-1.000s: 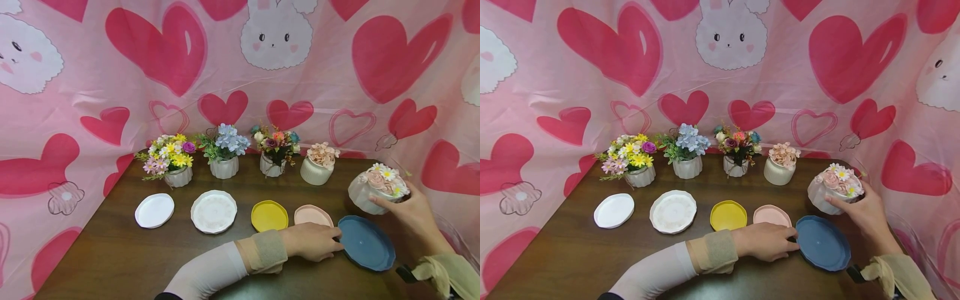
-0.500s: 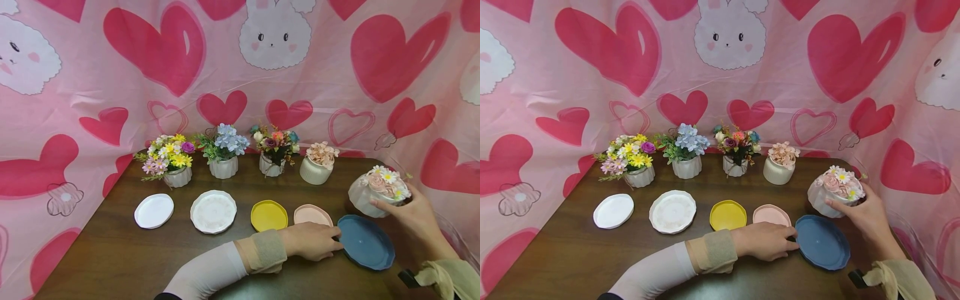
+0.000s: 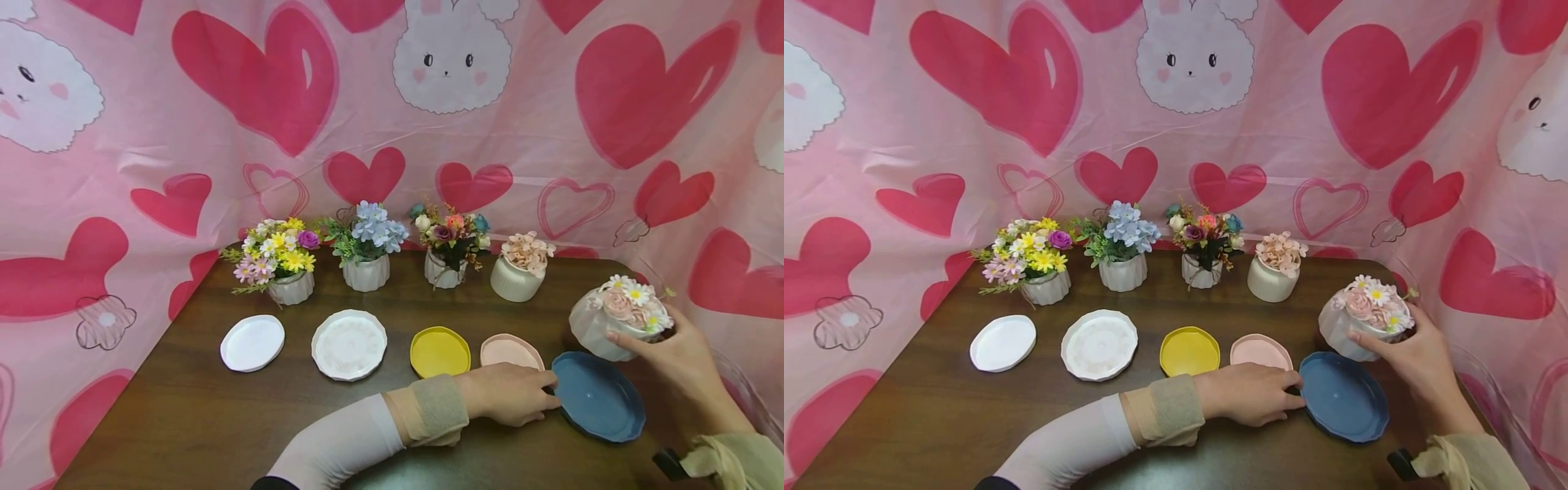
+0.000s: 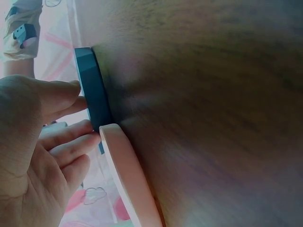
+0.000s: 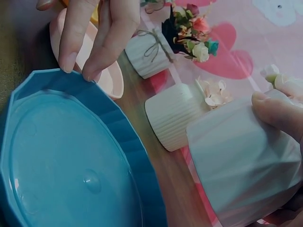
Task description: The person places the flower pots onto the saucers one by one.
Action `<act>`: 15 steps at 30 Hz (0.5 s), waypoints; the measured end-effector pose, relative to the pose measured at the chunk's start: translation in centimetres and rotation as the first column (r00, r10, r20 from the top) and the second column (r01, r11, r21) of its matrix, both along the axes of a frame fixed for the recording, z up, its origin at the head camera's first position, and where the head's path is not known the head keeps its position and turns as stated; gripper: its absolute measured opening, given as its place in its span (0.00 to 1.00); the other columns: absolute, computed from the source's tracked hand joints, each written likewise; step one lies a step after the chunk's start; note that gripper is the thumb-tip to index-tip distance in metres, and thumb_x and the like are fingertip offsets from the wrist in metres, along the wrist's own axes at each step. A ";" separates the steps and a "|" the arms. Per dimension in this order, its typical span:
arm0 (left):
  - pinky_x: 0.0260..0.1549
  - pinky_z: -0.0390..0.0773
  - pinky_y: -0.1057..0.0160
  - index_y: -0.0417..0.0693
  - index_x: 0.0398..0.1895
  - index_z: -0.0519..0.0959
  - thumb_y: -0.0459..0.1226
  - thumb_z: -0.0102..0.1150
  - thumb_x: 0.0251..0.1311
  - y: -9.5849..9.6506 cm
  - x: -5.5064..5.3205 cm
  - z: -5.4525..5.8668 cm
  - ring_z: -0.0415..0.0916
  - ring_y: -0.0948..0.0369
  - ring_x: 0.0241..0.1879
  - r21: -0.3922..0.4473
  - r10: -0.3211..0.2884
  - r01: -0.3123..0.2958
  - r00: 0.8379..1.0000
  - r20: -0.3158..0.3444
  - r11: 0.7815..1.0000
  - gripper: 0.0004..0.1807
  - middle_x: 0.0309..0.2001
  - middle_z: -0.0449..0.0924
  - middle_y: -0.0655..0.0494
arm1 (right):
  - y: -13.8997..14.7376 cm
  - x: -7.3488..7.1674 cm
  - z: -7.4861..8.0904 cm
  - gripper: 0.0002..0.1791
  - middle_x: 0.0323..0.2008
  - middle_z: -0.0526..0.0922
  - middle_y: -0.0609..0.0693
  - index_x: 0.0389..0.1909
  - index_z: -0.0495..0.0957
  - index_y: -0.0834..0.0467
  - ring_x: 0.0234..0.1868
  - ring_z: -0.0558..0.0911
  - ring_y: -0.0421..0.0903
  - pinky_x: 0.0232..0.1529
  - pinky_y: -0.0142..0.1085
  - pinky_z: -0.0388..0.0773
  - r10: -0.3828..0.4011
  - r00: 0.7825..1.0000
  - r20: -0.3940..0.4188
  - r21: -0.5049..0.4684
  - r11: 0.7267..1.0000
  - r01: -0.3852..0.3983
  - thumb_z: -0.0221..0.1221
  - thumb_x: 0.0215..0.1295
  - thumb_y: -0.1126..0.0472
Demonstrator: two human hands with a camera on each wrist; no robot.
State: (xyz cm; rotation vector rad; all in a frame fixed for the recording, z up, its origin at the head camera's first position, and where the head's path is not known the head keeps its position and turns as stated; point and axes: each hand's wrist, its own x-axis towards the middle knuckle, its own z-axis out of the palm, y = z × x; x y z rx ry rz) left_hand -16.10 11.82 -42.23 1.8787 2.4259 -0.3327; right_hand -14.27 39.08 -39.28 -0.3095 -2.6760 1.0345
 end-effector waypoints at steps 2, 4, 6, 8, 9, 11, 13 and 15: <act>0.57 0.69 0.78 0.72 0.66 0.69 0.52 0.45 0.74 0.0 0.0 0.0 0.69 0.74 0.58 0.004 -0.001 0.001 1.000 -0.005 1.000 0.20 0.64 0.65 0.68 | -0.1 0.1 0.1 0.52 0.40 0.68 0.29 0.73 0.58 0.64 0.37 0.65 0.26 0.32 0.22 0.68 -0.002 1.000 -0.002 0.009 1.000 0.002 0.72 0.53 0.46; 0.56 0.69 0.78 0.72 0.66 0.70 0.52 0.45 0.73 0.0 0.0 0.0 0.69 0.74 0.58 0.009 -0.004 0.004 1.000 -0.006 1.000 0.20 0.64 0.65 0.68 | -0.1 0.2 0.2 0.52 0.41 0.68 0.29 0.72 0.58 0.64 0.37 0.65 0.26 0.31 0.22 0.67 -0.001 1.000 -0.004 0.019 1.000 0.002 0.72 0.53 0.46; 0.56 0.69 0.78 0.72 0.66 0.70 0.52 0.45 0.73 0.0 0.1 0.0 0.69 0.74 0.58 0.013 -0.006 0.006 1.000 -0.005 1.000 0.20 0.64 0.65 0.68 | -0.2 0.4 0.2 0.52 0.41 0.67 0.29 0.72 0.58 0.64 0.37 0.65 0.26 0.31 0.22 0.67 0.001 1.000 -0.001 0.017 1.000 -0.001 0.72 0.53 0.46; 0.57 0.69 0.78 0.72 0.66 0.70 0.52 0.45 0.74 0.0 0.1 0.0 0.69 0.74 0.58 0.013 -0.007 0.007 1.000 -0.007 1.000 0.20 0.64 0.65 0.67 | -0.2 0.5 0.3 0.52 0.42 0.68 0.31 0.73 0.57 0.64 0.37 0.65 0.26 0.31 0.21 0.68 0.004 1.000 0.009 0.014 1.000 -0.004 0.72 0.54 0.46; 0.57 0.69 0.78 0.72 0.66 0.70 0.52 0.45 0.74 0.0 0.1 0.1 0.70 0.74 0.58 0.013 -0.007 0.008 1.000 -0.007 1.000 0.20 0.65 0.65 0.67 | -0.2 0.6 0.3 0.52 0.43 0.69 0.33 0.73 0.57 0.64 0.37 0.65 0.25 0.31 0.20 0.68 0.006 1.000 0.014 0.016 1.000 -0.006 0.72 0.54 0.46; 0.57 0.69 0.78 0.72 0.66 0.70 0.52 0.45 0.74 0.0 0.1 0.1 0.69 0.74 0.58 0.013 -0.008 0.008 1.000 -0.008 1.000 0.20 0.65 0.65 0.67 | -0.2 0.7 0.3 0.53 0.47 0.72 0.42 0.73 0.55 0.64 0.37 0.64 0.26 0.30 0.19 0.68 0.010 0.999 0.030 0.020 1.000 -0.010 0.71 0.55 0.46; 0.57 0.69 0.78 0.72 0.66 0.70 0.52 0.45 0.74 -0.1 0.1 0.1 0.69 0.74 0.59 0.014 -0.009 0.009 1.000 -0.010 1.000 0.20 0.65 0.65 0.67 | -0.3 0.9 0.3 0.53 0.50 0.72 0.52 0.74 0.55 0.64 0.38 0.64 0.26 0.29 0.19 0.68 0.010 0.999 0.041 0.030 0.999 -0.011 0.71 0.55 0.45; 0.57 0.69 0.78 0.72 0.66 0.70 0.52 0.45 0.74 -0.1 0.1 0.1 0.69 0.74 0.59 0.014 -0.011 0.011 1.000 -0.011 1.000 0.20 0.65 0.65 0.67 | -0.3 1.0 0.3 0.53 0.51 0.72 0.55 0.74 0.54 0.64 0.38 0.63 0.26 0.29 0.18 0.68 0.011 0.999 0.043 0.033 0.999 -0.012 0.71 0.55 0.45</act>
